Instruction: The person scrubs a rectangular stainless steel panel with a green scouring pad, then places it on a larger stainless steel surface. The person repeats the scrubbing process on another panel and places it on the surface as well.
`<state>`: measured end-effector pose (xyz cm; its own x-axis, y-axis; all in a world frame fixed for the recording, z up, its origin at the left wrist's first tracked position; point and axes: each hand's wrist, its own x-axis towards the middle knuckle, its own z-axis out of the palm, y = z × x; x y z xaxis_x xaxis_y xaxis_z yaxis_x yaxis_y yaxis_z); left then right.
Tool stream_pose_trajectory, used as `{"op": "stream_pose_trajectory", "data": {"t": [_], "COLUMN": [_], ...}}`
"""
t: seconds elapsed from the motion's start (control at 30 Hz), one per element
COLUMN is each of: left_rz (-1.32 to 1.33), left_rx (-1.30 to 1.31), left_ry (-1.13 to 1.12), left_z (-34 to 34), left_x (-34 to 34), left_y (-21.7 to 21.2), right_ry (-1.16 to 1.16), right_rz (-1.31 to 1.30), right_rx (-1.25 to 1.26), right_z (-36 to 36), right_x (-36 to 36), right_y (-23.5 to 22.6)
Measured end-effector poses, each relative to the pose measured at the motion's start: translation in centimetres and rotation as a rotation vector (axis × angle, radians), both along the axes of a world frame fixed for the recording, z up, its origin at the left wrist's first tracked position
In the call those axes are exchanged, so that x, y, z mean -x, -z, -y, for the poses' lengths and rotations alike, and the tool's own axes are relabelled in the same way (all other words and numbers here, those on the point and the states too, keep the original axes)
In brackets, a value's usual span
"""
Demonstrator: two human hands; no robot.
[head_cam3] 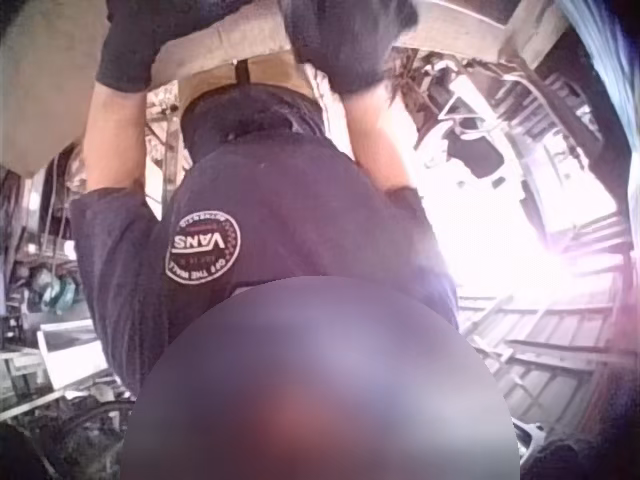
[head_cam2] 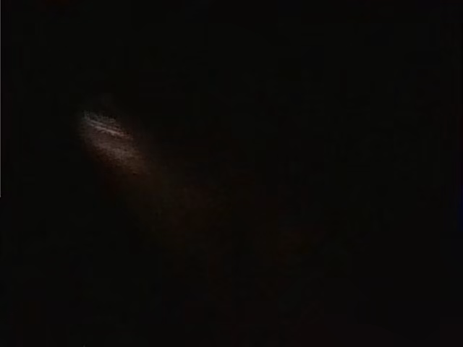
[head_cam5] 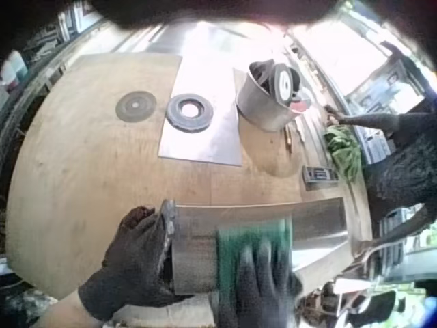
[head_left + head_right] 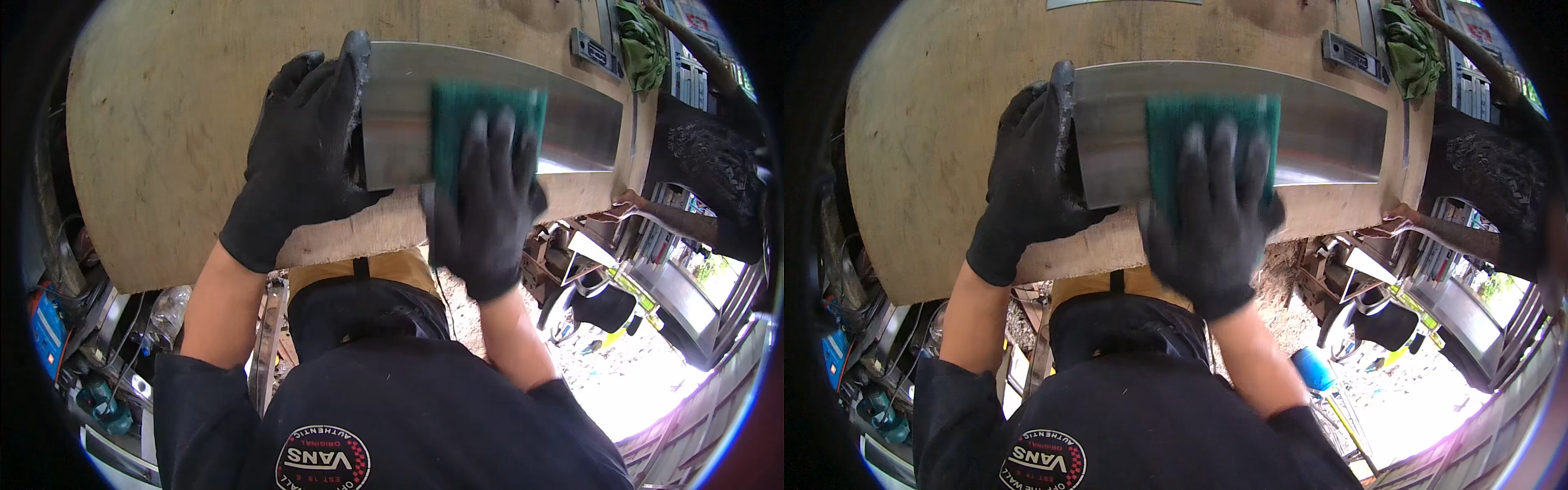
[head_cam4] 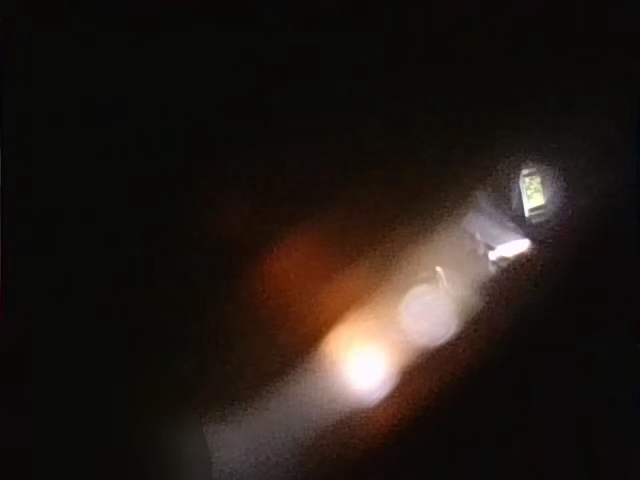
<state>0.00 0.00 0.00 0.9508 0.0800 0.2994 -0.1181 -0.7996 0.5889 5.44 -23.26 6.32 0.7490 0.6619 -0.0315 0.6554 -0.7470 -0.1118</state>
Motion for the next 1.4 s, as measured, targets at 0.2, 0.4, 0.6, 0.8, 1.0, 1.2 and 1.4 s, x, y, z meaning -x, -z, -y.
{"op": "stream_pose_trajectory", "data": {"t": [0.2, 0.4, 0.6, 0.8, 1.0, 1.2, 1.4], "left_rz": [0.0, -0.003, 0.005, 0.008, 0.054, -0.039, 0.071], "left_rx": [-0.033, -0.029, -0.043, -0.025, 0.023, 0.139, 0.154], "left_ry": [0.032, 0.016, 0.017, -0.006, 0.026, 0.024, 0.039], "left_z": [-0.1, -0.3, 0.0, -0.1, -0.6, -1.2, -0.8], "left_x": [-0.2, -0.1, -0.1, -0.1, -0.4, 0.8, 0.1], "left_y": [-0.1, -0.1, 0.2, 0.2, 0.2, -1.1, 0.7], "right_ry": [-0.023, 0.037, 0.008, 0.144, 0.172, 0.102, 0.105], "right_rz": [0.161, 0.038, 0.138, 0.07, -0.004, -0.012, 0.007], "right_rx": [-0.116, -0.034, -0.139, 0.01, 0.017, -0.138, -0.069], "right_z": [-4.4, 0.7, -5.3, 1.6, 4.0, 4.3, -3.2], "right_x": [-5.7, 2.9, -8.0, 5.2, 8.2, 9.8, 4.9], "right_y": [0.9, -0.3, 2.7, 1.3, 2.7, -2.4, -2.7]}}
